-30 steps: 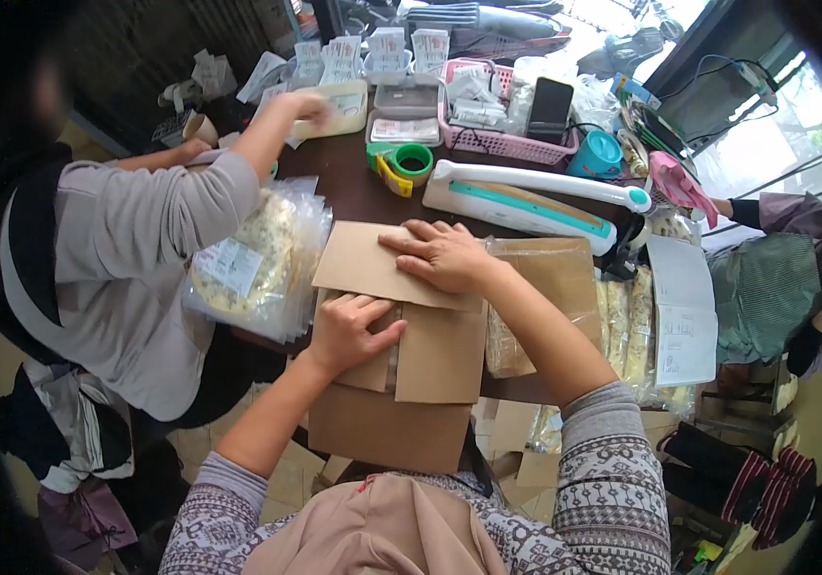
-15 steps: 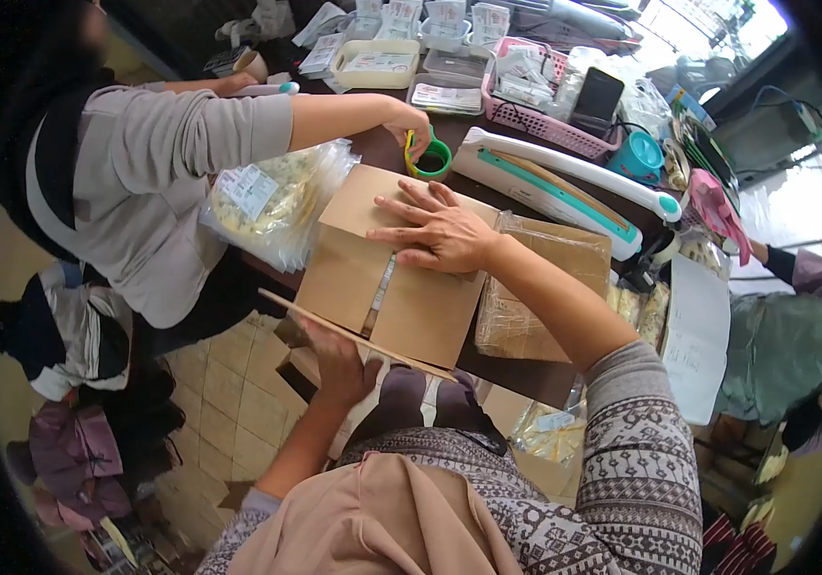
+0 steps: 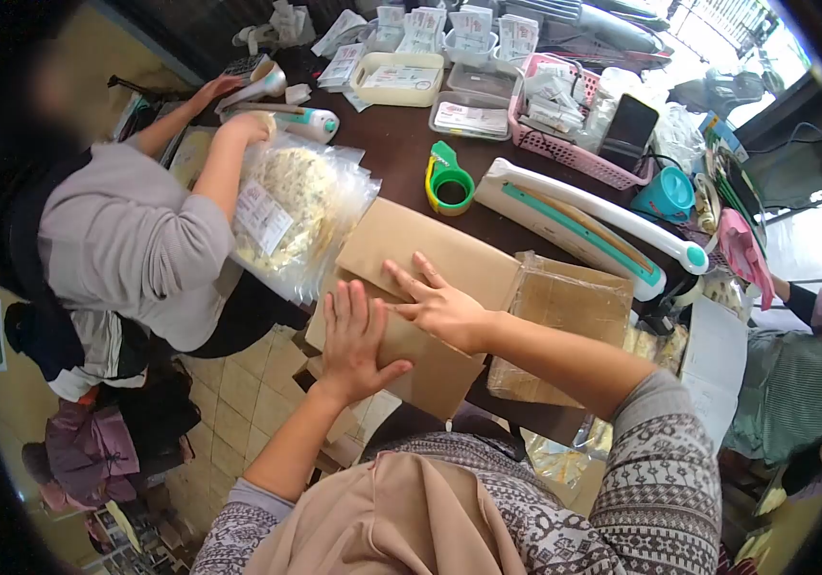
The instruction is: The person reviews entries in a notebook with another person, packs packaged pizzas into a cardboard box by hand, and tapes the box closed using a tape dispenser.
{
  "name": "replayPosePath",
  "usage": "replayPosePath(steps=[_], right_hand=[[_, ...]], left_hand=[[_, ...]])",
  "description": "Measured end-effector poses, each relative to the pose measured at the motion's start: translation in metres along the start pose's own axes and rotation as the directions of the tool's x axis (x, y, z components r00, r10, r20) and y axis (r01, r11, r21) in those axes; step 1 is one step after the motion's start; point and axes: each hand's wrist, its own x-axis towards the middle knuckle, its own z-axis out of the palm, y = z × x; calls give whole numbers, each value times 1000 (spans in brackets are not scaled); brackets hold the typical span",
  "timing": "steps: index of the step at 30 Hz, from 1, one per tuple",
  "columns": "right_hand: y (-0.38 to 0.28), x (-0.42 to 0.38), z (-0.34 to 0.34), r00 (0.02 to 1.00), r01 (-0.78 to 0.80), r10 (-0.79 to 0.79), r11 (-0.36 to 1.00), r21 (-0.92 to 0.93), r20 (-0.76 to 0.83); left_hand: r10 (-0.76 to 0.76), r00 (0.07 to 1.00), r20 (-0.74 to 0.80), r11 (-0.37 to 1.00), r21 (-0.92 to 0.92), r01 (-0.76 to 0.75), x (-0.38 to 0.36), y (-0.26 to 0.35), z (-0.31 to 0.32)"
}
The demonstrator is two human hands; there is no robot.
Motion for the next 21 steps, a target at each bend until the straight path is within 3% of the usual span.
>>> replayPosePath(steps=[1,2,3,5,7,8,9,10,11,12,13,14,15,16,17,18,19,21], right_hand=[[1,-2,-10,998,-7,37,898,439,-60],[2,-3,-2,943,-31,239,756,653,-231],[6,-5,4,810,-18,578,188,982,-96],[14,-7,11,687,173,727,-163,971,0],[19,-6,3,682,114,731,-130,985,18],[28,-3,3,698,62,709,-200,978,100],[38,7,-25,649,-136,685,-323,937,330],[61,14,-16,632,-189,702,-269,944,327],[80,26,-18,500,-322,827,-98,941,258],[102,39,-8,388,-330,899,-71,941,204],[125,52,14,413,-608,900,161,778,137],[145,63,36,437,-810,888,320,491,144],[155,74,54,395,-843,889,250,476,232],[155,80,63,370,-888,905,278,366,210],[153,82,51,456,-879,837,369,304,302],[156,84,71,524,-830,820,431,353,231],[163,90,89,477,-813,851,333,477,219],[163,92,96,516,-804,854,455,384,69]], left_hand=[[-29,997,-65,992,-121,21,-6,-1,4],[1,998,-64,996,-88,-7,-5,-2,5],[15,997,-79,995,-92,-23,1,-1,2],[18,961,275,999,-45,-6,22,-2,-9],[96,962,256,995,-12,-96,52,-7,-23],[162,950,268,982,-142,-128,62,-13,-18],[250,929,272,946,-273,-175,76,-17,-14],[268,918,293,956,-197,-217,82,-16,-17],[310,904,295,950,-133,-283,76,-16,-18],[353,920,170,932,-150,-330,72,-19,-12],[376,918,124,921,-162,-355,70,-26,-3],[401,909,118,908,-185,-376,64,-31,5],[401,907,126,907,-196,-374,67,-35,7],[459,882,108,876,-219,-429,79,-27,1],[440,890,117,888,-204,-412,79,-21,-9],[408,903,137,906,-183,-382,77,-20,-18],[419,896,148,901,-188,-390,79,-21,-22],[376,826,421,926,-201,-319,81,-21,-26]])
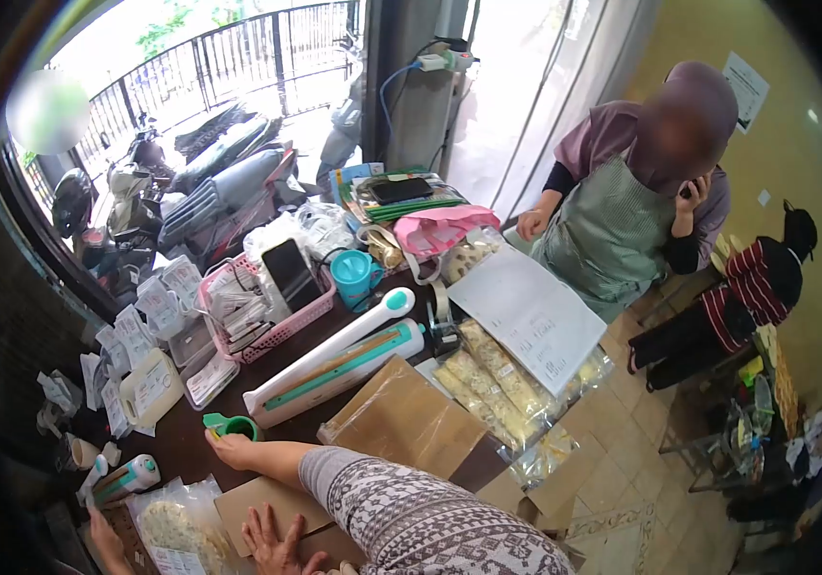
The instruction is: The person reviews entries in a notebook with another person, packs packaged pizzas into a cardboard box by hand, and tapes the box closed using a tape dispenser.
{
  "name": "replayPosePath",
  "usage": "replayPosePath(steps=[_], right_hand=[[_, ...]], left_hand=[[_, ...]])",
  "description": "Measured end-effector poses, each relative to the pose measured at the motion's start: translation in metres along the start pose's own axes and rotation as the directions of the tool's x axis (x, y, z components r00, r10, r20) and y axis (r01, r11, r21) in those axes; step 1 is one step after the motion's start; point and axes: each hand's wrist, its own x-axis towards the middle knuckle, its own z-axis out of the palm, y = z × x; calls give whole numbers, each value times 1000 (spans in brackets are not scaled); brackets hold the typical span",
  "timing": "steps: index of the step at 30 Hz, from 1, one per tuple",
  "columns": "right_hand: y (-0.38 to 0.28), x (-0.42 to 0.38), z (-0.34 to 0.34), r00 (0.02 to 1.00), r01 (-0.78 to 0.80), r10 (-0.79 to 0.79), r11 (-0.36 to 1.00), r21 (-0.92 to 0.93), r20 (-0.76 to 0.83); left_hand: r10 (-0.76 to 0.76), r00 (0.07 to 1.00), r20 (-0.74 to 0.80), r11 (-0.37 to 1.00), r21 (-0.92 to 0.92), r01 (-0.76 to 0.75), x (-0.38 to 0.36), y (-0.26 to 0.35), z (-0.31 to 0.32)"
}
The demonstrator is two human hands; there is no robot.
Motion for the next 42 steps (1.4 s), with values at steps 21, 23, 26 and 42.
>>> replayPosePath(steps=[21,23,26,42], right_hand=[[22,-237,-129,981,-37,191,307,951,-23],[20,-242,-127,982,-39,187,285,958,-16],[6,-254,-134,969,179,29,601,779,-246],[-15,-320,-106,813,556,-410,756,345,-414]], left_hand=[[2,999,35,970,244,-10,-10,24,9],[-32,999,19,960,280,25,-15,31,15],[-30,999,-30,945,324,38,-23,22,27],[-144,941,-306,966,-249,67,-17,25,28]])
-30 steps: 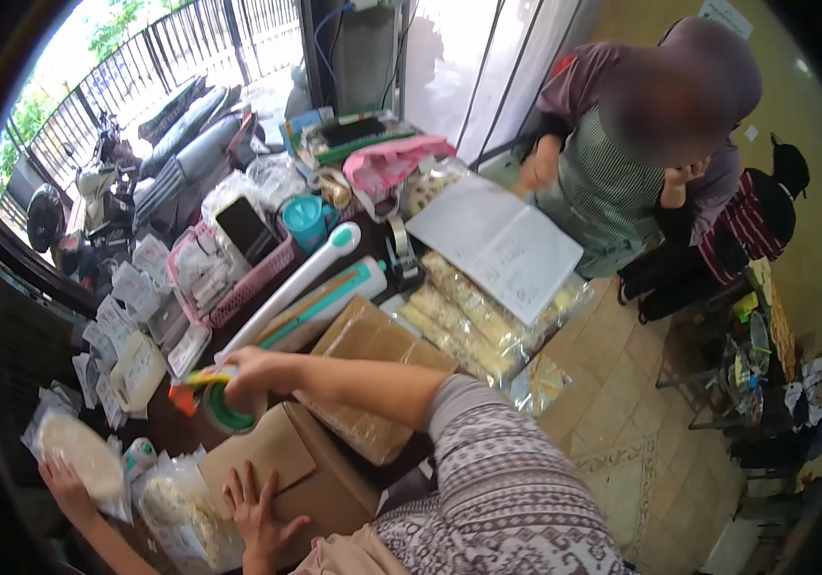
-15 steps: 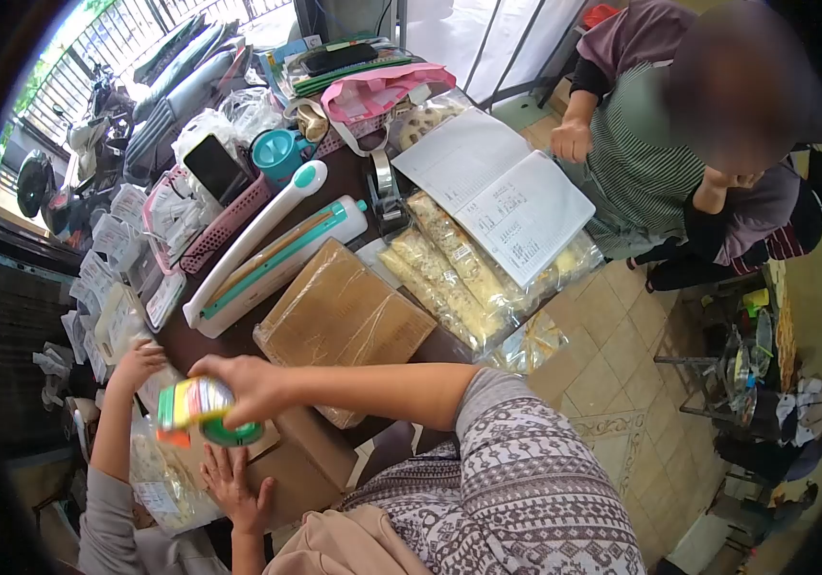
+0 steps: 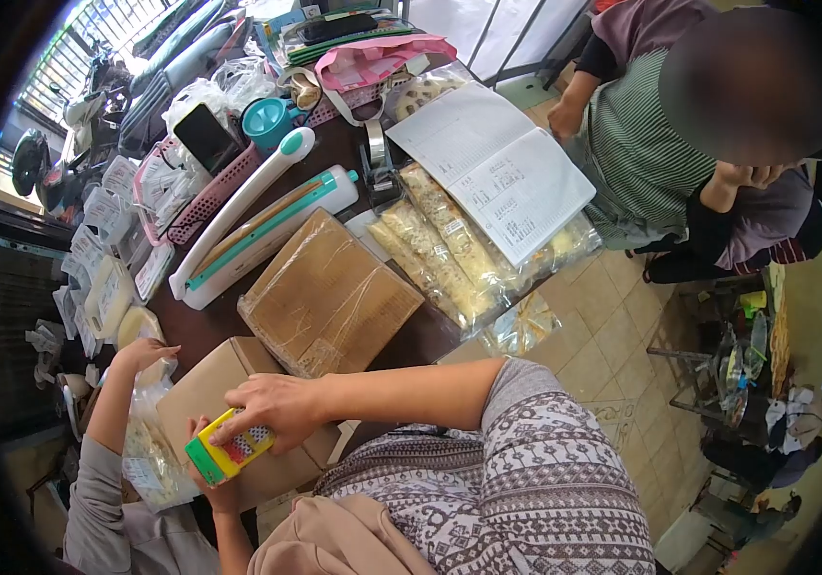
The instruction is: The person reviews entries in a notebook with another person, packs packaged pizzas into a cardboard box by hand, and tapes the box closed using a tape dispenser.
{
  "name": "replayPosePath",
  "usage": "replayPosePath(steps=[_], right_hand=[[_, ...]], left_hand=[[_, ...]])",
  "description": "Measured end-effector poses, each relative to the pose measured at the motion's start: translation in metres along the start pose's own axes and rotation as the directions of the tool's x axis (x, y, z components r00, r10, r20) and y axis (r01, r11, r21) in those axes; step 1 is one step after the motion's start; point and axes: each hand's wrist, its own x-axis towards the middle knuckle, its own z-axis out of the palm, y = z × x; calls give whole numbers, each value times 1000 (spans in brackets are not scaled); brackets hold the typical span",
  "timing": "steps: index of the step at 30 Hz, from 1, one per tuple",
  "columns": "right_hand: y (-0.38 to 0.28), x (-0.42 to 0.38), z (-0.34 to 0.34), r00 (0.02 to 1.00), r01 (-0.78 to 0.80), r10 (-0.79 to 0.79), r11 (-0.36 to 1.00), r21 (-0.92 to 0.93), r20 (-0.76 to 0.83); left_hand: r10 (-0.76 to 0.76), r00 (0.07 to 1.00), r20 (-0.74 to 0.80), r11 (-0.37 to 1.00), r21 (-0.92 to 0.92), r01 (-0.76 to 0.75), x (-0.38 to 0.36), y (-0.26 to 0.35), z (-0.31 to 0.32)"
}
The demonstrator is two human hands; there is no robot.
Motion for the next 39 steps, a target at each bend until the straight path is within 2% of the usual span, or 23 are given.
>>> replayPosePath(steps=[1,2,3,4,5,6,8,10,13,16,18,22,24,26,28,29,30,32,33,35,36,38,39], right_hand=[[0,-1,-1,1000,-7,7,1000,-6,4],[-1,-2,-1,1000,-16,16,1000,-10,7],[-1,-3,-1,1000,-19,19,1000,-9,7],[-2,-2,-1,1000,-16,16,1000,-2,1],[-2,-2,-1,1000,-11,11,1000,3,-4],[-3,-1,-1,1000,-9,9,1000,7,-1],[-3,-1,-1,998,-49,49,999,-9,48],[-4,0,0,999,-39,40,999,-8,33],[-7,0,-1,999,-22,22,1000,-23,27],[-5,0,-2,999,3,-2,1000,-31,33],[-5,1,-2,999,18,-17,1000,-22,31],[-6,3,-3,998,45,-42,998,-50,55],[-8,4,-6,995,66,-62,996,-53,75],[-12,10,-7,991,49,-35,994,-103,128],[-15,16,-5,989,54,-43,996,-74,140],[-19,18,-7,982,19,0,995,-99,191],[-21,24,-12,970,-12,46,990,-143,240],[-29,28,-20,962,2,54,978,-207,267],[-33,35,-19,954,46,8,984,-174,300],[-41,48,-17,924,-56,172,945,-323,341],[-44,55,-13,919,-36,155,948,-317,361],[-49,70,-4,901,-133,272,915,-382,339],[-51,77,2,899,-116,261,917,-382,353]], left_hand=[[2,1000,2,1000,0,-2,-3,3,-1],[-272,961,-55,886,-405,227,-5,15,-6],[-527,850,4,567,-742,356,-6,23,-11],[-531,848,5,567,-741,359,-7,28,-16],[-585,773,247,233,-861,452,-6,32,-21],[-544,684,486,-129,-854,504,-5,36,-25],[-531,697,483,-115,-856,505,-4,49,-32],[-517,706,484,-101,-854,511,-4,53,-39],[-504,679,533,-62,-807,588,-8,50,-46],[-526,668,527,-103,-819,565,-13,46,-42],[-533,651,540,-190,-826,530,-20,36,-36],[-482,701,525,-160,-840,519,-25,25,-31],[-591,677,440,-70,-863,500,-14,33,-32],[-640,664,386,116,-806,580,-3,39,-39],[-602,688,405,139,-796,590,-7,26,-51],[-696,662,278,198,-812,549,-14,14,-54],[-747,601,284,113,-837,535,-12,17,-67],[-762,617,196,151,-873,464,-27,-8,-81],[-777,605,175,156,-878,453,-31,-18,-91],[-771,614,168,139,-897,420,-37,-34,-98],[-782,603,154,135,-904,405,-39,-41,-93],[-784,616,76,251,-868,427,-35,-57,-85],[-787,612,82,260,-854,450,-35,-65,-83]])
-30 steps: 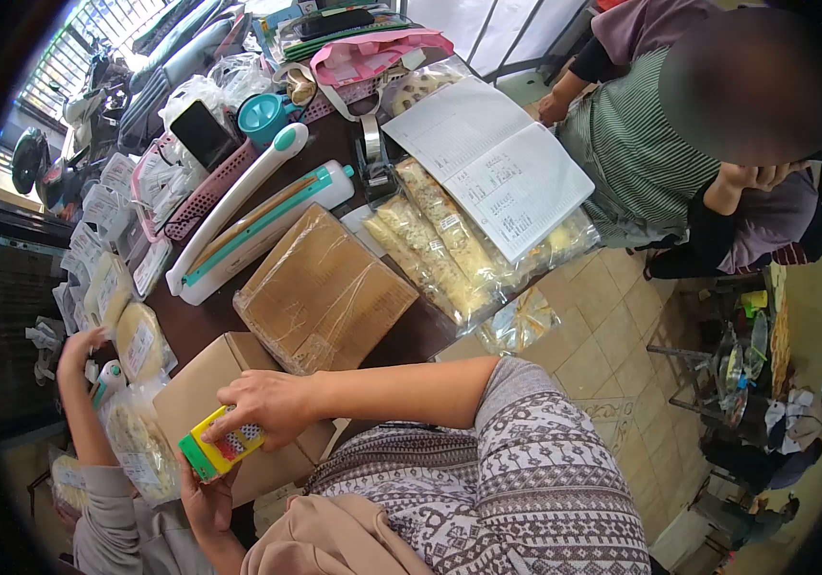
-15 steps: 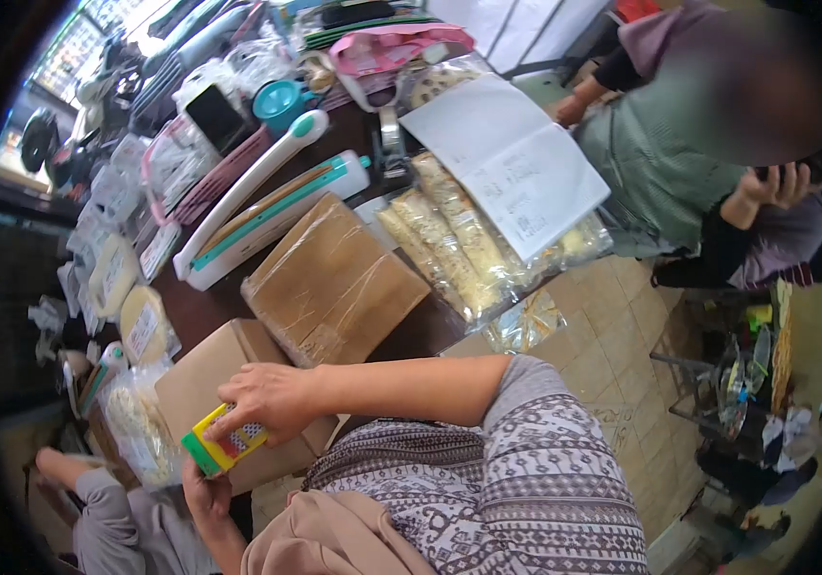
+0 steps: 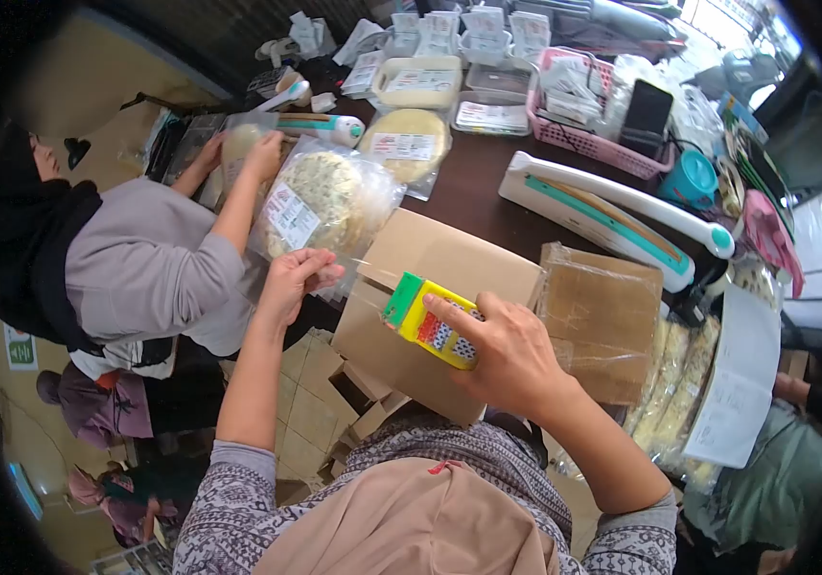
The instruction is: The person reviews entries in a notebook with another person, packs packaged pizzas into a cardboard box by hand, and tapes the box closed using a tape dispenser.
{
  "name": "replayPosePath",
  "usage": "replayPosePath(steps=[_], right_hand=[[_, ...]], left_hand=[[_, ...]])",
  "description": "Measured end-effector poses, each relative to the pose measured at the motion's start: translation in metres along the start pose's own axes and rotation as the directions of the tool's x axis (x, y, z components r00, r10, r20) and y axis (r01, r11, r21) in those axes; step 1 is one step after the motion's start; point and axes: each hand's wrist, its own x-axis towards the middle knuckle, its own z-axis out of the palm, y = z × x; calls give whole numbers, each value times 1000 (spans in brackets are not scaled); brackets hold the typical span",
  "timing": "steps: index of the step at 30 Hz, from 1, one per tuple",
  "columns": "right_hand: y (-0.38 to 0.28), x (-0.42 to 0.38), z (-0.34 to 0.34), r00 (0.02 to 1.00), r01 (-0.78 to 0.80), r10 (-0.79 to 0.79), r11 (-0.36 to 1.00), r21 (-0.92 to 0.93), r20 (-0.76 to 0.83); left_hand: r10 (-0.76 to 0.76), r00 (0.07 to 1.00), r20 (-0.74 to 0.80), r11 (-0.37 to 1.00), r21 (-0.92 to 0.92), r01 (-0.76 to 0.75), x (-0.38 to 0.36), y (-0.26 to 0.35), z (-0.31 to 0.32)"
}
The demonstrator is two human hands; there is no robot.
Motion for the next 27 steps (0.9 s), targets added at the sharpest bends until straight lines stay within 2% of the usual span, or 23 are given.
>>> replayPosePath(steps=[2,6,9,11,13,15,17,19,20,22,23,25,26,27], right_hand=[[-11,12,5,999,-43,44,997,-66,13],[-19,27,12,999,-21,25,993,-116,32],[-22,35,12,996,-48,57,990,-132,71],[-21,37,11,994,-57,69,990,-131,85],[-21,39,9,994,-49,61,991,-126,93],[-20,39,9,993,-45,57,992,-121,99],[-19,40,11,992,-55,69,990,-132,105],[-19,43,11,992,-47,61,991,-125,111],[-18,43,11,992,-39,52,992,-117,115],[-16,43,11,992,-38,52,992,-119,116],[-16,40,11,990,-35,50,993,-113,131],[-14,41,8,985,-42,58,993,-107,159],[-13,41,7,979,-21,38,996,-84,201],[-13,41,7,976,-43,60,996,-81,211]], left_hand=[[-13,999,-39,1000,8,14,8,-8,-3],[-15,993,-115,998,65,22,17,-34,-8],[-41,993,-113,997,65,49,23,-50,-4],[65,994,-90,982,181,-48,29,-63,-1],[84,992,-94,978,199,-64,30,-80,5],[93,986,-141,897,442,-21,23,-83,19],[111,987,-115,921,386,-58,26,-89,18],[-56,995,-82,888,451,87,30,-86,13],[-63,995,-72,889,449,89,31,-89,10],[174,982,-79,707,704,-69,40,-92,6],[49,998,-30,558,830,-2,33,-58,15],[74,990,-121,674,738,40,16,-29,42],[62,993,-100,672,740,32,19,-32,52],[89,989,-116,595,803,41,18,-38,61]])
